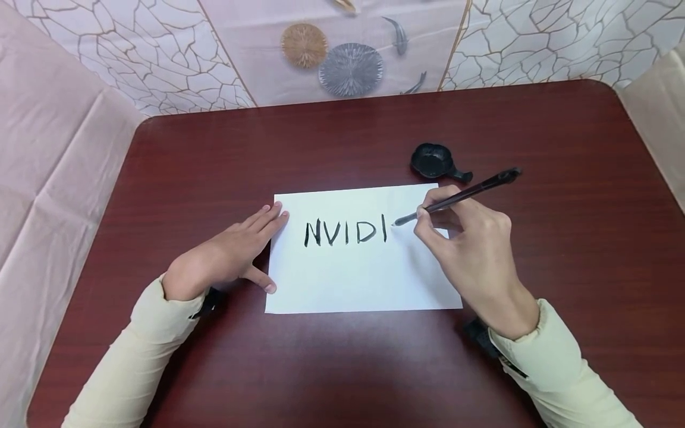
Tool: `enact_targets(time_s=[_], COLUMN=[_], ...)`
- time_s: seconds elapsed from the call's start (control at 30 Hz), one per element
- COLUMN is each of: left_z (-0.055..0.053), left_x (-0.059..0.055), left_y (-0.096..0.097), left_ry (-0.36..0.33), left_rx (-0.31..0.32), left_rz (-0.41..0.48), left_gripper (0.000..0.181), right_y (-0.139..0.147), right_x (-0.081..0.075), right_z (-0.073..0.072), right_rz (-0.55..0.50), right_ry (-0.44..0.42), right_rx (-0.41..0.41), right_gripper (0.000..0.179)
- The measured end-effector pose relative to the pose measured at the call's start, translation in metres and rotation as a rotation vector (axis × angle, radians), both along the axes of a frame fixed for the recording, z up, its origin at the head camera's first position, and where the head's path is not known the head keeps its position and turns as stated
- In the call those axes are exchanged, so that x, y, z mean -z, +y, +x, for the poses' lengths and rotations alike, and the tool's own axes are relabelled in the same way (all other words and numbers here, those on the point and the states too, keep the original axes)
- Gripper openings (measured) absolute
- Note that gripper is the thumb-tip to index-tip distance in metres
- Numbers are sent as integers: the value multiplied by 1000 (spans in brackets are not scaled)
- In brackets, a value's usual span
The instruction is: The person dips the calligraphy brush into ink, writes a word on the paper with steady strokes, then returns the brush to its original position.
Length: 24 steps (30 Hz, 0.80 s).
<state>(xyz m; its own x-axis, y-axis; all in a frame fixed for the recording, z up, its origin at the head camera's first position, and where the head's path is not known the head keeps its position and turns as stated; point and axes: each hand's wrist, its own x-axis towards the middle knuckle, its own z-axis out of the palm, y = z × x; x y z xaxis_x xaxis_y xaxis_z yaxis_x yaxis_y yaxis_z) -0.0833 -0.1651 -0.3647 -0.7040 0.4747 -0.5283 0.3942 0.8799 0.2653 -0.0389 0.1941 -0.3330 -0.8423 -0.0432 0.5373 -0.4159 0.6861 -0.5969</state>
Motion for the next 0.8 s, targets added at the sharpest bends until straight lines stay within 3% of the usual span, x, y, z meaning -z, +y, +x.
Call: enact_targets(time_s=[0.8], left_z=[-1], left_x=[3], left_y=[-1], left_ry=[4], left_rx=[5], left_rz=[-9], left_gripper=[139], right_y=[9], right_x=[15], right_z=[-9], right_rz=[-40], right_ry=[-15], right_rx=[-28], right_gripper=[13])
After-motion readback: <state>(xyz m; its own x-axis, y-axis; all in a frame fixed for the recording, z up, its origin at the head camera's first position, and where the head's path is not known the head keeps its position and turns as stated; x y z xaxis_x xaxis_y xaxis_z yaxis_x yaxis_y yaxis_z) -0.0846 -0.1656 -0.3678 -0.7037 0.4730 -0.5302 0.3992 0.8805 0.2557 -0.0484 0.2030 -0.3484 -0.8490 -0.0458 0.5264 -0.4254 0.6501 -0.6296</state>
